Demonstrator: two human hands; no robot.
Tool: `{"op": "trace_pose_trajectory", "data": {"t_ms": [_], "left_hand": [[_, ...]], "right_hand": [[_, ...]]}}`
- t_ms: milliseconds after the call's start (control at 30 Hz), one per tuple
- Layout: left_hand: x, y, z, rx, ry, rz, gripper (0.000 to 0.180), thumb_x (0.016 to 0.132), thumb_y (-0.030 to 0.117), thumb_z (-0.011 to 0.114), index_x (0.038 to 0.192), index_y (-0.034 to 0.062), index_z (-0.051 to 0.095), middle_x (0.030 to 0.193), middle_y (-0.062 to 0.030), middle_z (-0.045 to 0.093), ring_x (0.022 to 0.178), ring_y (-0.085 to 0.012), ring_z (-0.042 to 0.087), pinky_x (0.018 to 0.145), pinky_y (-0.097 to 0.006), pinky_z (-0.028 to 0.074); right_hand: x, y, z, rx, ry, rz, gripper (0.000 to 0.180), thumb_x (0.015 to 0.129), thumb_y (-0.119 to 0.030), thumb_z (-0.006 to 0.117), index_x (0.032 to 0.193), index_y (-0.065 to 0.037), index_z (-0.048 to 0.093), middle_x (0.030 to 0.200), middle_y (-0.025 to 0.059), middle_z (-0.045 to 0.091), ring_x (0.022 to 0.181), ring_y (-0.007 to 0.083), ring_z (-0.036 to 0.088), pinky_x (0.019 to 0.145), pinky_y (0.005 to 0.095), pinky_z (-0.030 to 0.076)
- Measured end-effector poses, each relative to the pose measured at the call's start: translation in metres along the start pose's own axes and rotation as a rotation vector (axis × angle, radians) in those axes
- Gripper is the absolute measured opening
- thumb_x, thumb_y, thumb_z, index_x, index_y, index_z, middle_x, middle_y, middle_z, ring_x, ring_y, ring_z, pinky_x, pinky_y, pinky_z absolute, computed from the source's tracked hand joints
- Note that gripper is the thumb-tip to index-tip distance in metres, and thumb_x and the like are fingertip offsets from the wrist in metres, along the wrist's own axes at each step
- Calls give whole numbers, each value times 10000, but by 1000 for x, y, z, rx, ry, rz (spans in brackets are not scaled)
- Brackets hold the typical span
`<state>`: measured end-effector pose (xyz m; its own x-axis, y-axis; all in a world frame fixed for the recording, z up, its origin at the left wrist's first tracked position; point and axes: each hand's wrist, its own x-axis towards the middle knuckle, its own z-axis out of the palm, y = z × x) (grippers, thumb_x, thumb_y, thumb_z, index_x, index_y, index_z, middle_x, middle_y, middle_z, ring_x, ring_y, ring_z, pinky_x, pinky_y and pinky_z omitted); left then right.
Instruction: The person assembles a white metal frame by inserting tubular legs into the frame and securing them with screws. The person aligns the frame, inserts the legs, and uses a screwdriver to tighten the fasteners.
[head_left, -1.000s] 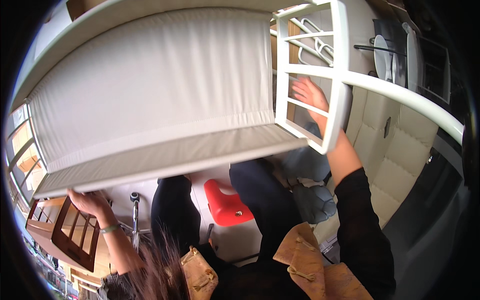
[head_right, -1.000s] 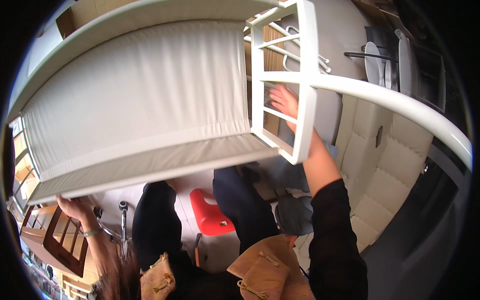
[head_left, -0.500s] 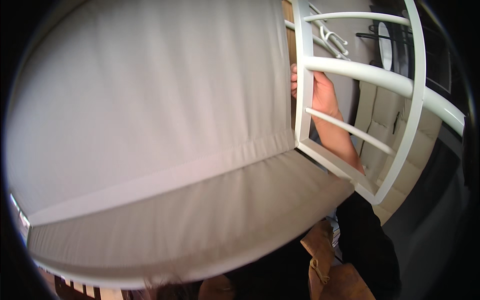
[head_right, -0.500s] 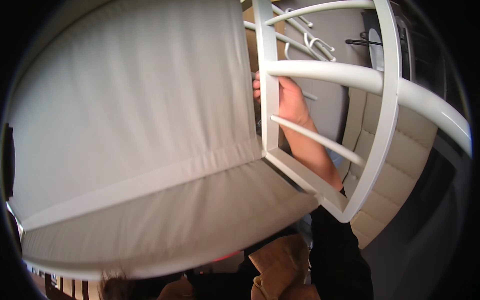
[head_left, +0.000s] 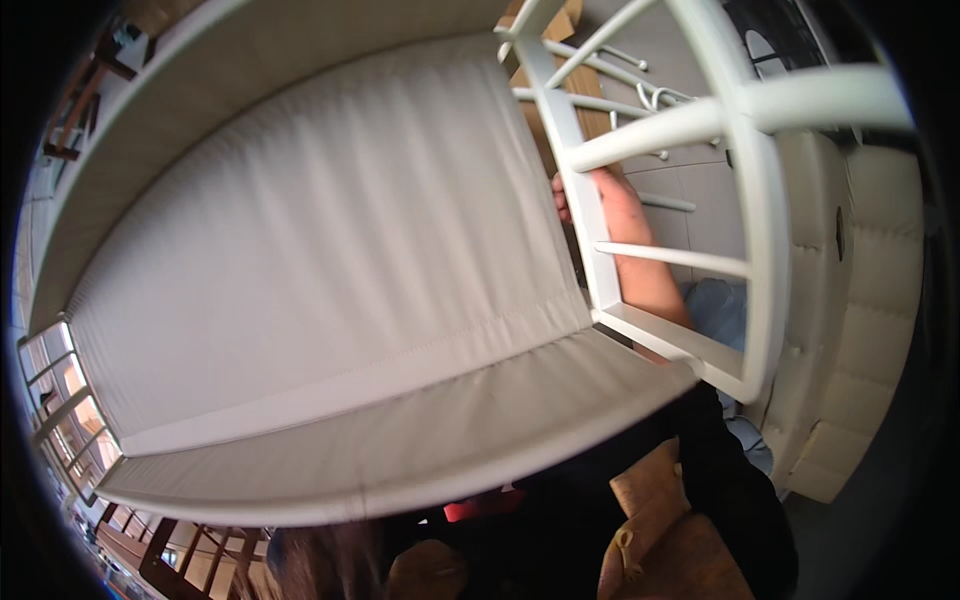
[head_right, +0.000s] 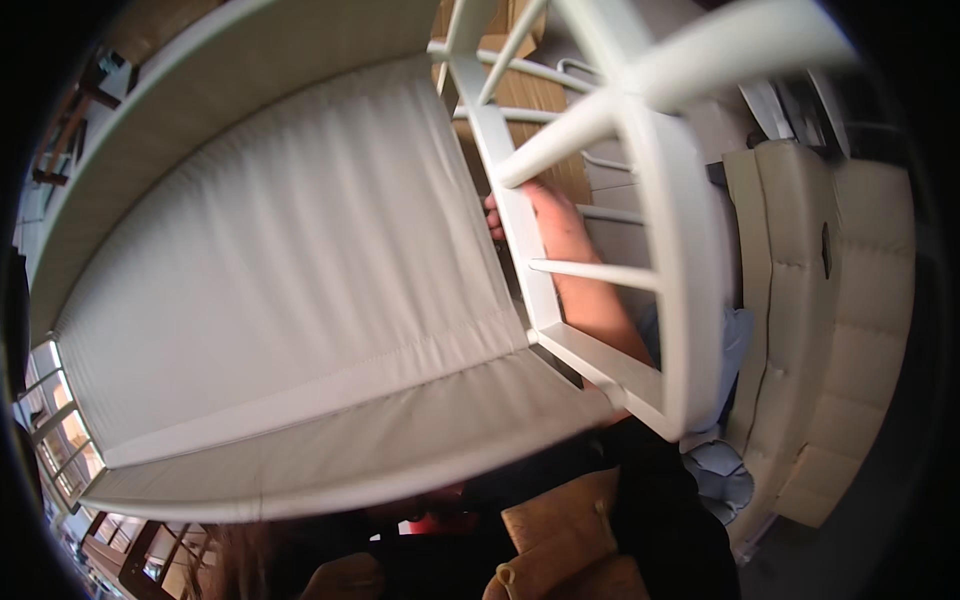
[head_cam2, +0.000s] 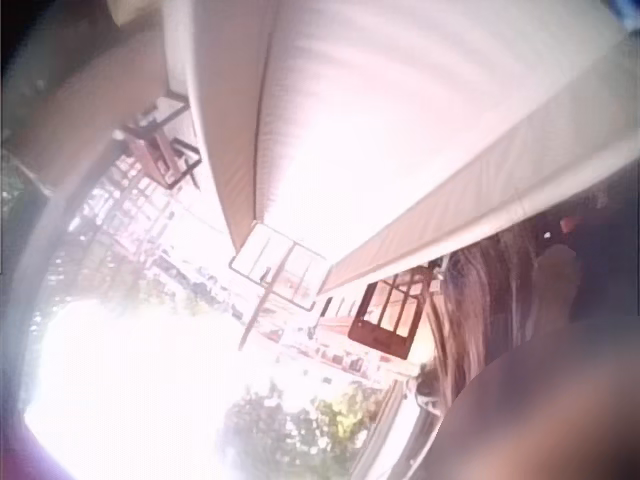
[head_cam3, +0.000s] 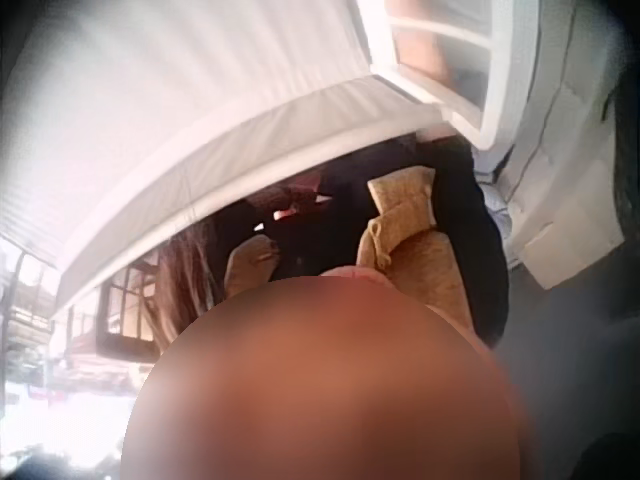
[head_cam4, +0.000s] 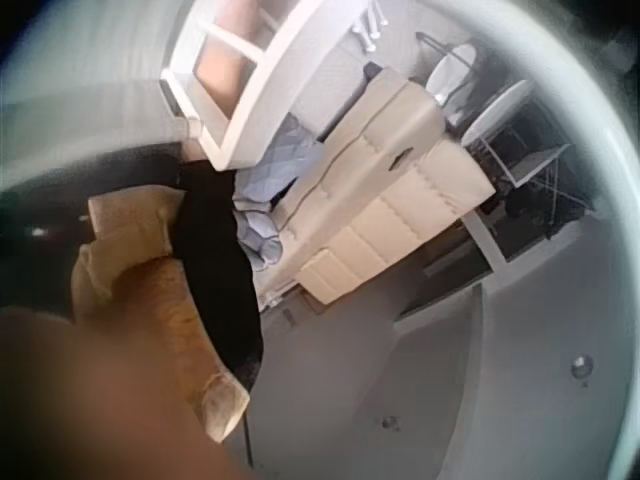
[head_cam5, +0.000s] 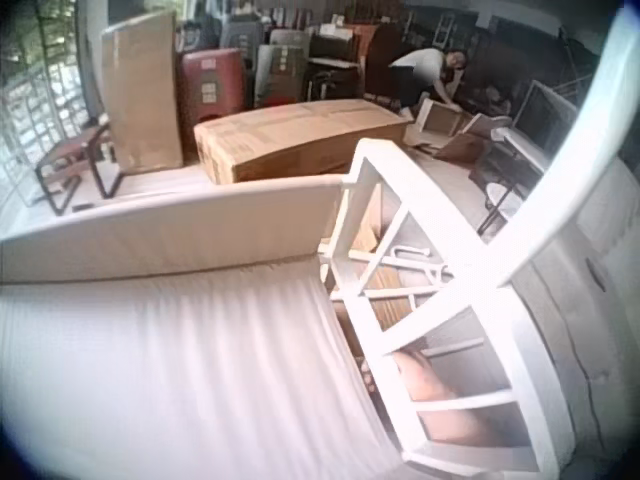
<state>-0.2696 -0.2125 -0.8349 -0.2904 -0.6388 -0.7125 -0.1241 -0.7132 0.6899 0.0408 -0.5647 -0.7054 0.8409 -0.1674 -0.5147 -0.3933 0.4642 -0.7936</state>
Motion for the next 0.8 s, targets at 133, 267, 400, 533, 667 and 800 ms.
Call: {"op": "trace_pose_trajectory", "data": {"t_ms": [133,267,400,533,667,800], "left_hand": [[10,2,-33,81,84,12,317,867,242,506,1141,110,592,1082,-127,636,1009,-317,598,888,-433,462],[-19,41,-128,164,454,76,188,865,200,499,970,85,604,929,-154,649,874,-342,631,763,-429,498],[-83,145,-204,-410,798,362,443,965,418,463,1058,13,617,909,-86,663,766,-176,608,715,-312,500],[-118,260,-204,-895,658,913,518,964,491,390,1250,83,533,1229,-48,554,1099,-178,489,970,-397,360],[-127,320,-175,-1032,512,1017,552,956,506,371,1382,157,412,1445,-24,367,1289,-252,362,1073,-456,267],[-123,348,-146,-1011,489,1030,588,937,501,419,1398,139,377,1438,-39,371,1261,-269,392,1073,-462,302]], "right_hand": [[-25,9,-19,-124,-31,-54,413,937,-389,522,1057,3,577,888,84,625,750,161,594,707,289,496],[-67,28,-42,-1,253,-375,257,930,-253,570,1058,-31,591,866,26,618,758,110,572,686,258,474],[-151,27,-64,135,637,-423,163,927,-150,554,1048,-53,604,808,17,605,675,69,541,627,201,442],[-237,21,-46,48,119,-509,176,942,-146,530,1064,-38,598,798,13,602,669,70,541,637,195,438],[-291,1,-31,23,-119,-619,305,895,-42,574,1193,2,523,997,59,584,846,115,571,782,248,483],[-312,-16,-25,35,-211,-781,391,840,4,647,1208,-5,514,1026,63,582,886,119,589,805,262,496]]}}
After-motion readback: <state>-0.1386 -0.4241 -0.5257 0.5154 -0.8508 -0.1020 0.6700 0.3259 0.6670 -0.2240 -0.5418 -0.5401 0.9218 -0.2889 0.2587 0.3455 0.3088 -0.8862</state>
